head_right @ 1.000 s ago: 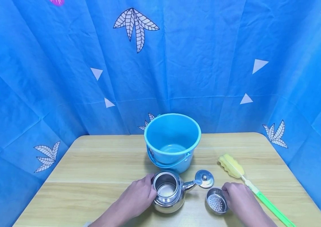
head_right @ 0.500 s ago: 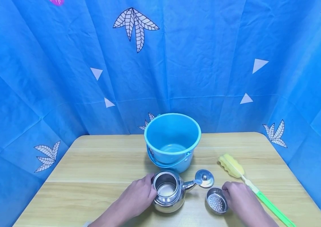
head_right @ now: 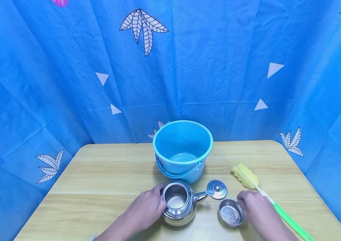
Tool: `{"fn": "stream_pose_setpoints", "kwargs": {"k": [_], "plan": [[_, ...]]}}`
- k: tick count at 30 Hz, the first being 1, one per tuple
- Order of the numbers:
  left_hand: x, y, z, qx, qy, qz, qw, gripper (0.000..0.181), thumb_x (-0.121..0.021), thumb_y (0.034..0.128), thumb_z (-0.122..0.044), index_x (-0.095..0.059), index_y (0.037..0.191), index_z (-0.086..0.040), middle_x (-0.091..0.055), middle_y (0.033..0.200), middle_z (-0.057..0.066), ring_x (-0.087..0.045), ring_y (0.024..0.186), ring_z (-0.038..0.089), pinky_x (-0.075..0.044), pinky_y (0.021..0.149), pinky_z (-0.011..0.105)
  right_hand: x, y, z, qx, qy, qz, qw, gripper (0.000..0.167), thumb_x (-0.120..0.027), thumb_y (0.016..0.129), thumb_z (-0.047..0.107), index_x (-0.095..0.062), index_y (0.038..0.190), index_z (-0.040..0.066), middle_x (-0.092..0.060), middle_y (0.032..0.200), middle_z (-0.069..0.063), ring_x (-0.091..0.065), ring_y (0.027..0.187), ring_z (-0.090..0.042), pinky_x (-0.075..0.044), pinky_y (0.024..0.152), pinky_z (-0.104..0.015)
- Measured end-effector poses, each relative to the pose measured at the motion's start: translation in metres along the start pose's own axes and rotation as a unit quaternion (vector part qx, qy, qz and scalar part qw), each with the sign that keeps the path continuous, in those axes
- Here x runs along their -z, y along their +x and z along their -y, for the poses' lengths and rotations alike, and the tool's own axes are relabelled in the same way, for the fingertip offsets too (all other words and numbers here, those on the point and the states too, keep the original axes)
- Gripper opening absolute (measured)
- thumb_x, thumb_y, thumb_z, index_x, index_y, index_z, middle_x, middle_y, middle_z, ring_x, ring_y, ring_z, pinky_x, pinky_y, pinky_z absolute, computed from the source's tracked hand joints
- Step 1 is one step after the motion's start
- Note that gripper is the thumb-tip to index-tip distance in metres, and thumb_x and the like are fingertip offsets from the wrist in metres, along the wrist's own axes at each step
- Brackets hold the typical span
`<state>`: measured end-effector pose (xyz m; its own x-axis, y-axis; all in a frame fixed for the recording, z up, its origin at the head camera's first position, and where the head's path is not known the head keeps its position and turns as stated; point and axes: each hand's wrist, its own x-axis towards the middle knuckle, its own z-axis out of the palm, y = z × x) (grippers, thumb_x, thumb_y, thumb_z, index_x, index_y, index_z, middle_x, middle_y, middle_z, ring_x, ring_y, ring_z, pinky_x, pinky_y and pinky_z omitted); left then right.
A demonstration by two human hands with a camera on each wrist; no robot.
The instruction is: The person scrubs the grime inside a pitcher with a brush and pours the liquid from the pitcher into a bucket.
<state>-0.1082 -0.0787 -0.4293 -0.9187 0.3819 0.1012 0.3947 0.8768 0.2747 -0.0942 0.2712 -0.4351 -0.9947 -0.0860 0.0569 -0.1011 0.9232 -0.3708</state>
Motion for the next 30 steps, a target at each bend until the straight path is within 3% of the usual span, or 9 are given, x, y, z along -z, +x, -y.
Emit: {"fn": "stream_pose_setpoints", "kwargs": {"k": [14, 20, 30], "plan": [[-0.001, 0.001, 0.0, 0.004, -0.002, 0.0, 1.0, 0.047, -0.052, 0.0952, -0.026, -0.06, 0.127, 0.009, -0.073, 0.101, 0.015, -0.073, 0.086, 0.023, -0.061, 0.074, 0.039, -0.001, -0.002, -0.007, 0.037, -0.022, -0.068, 0.9968, 0.018, -0.075, 0.085, 0.004, -0.077, 0.103, 0.001, -0.077, 0.097, -0.015, -0.073, 0.089, -0.036, -0.06, 0.08, -0.057], [0.0, 0.001, 0.0, 0.005, -0.003, 0.003, 1.0, 0.048, -0.052, 0.0953, -0.026, -0.059, 0.128, 0.009, -0.073, 0.103, 0.016, -0.073, 0.088, 0.022, -0.061, 0.075, 0.039, -0.002, 0.0, -0.012, 0.041, -0.025, -0.071, 0.9963, 0.023, -0.078, 0.083, 0.005, -0.075, 0.105, -0.001, -0.075, 0.097, -0.014, -0.073, 0.086, -0.034, -0.06, 0.077, -0.058], [-0.001, 0.0, 0.0, 0.001, -0.002, 0.001, 1.0, 0.047, -0.051, 0.0955, -0.025, -0.06, 0.127, 0.009, -0.072, 0.101, 0.015, -0.072, 0.084, 0.02, -0.061, 0.074, 0.038, -0.005, 0.002, -0.021, 0.034, -0.042, -0.089, 0.9946, 0.031, -0.081, 0.083, 0.008, -0.072, 0.11, -0.004, -0.072, 0.102, -0.02, -0.07, 0.095, -0.045, -0.056, 0.081, -0.065]]}}
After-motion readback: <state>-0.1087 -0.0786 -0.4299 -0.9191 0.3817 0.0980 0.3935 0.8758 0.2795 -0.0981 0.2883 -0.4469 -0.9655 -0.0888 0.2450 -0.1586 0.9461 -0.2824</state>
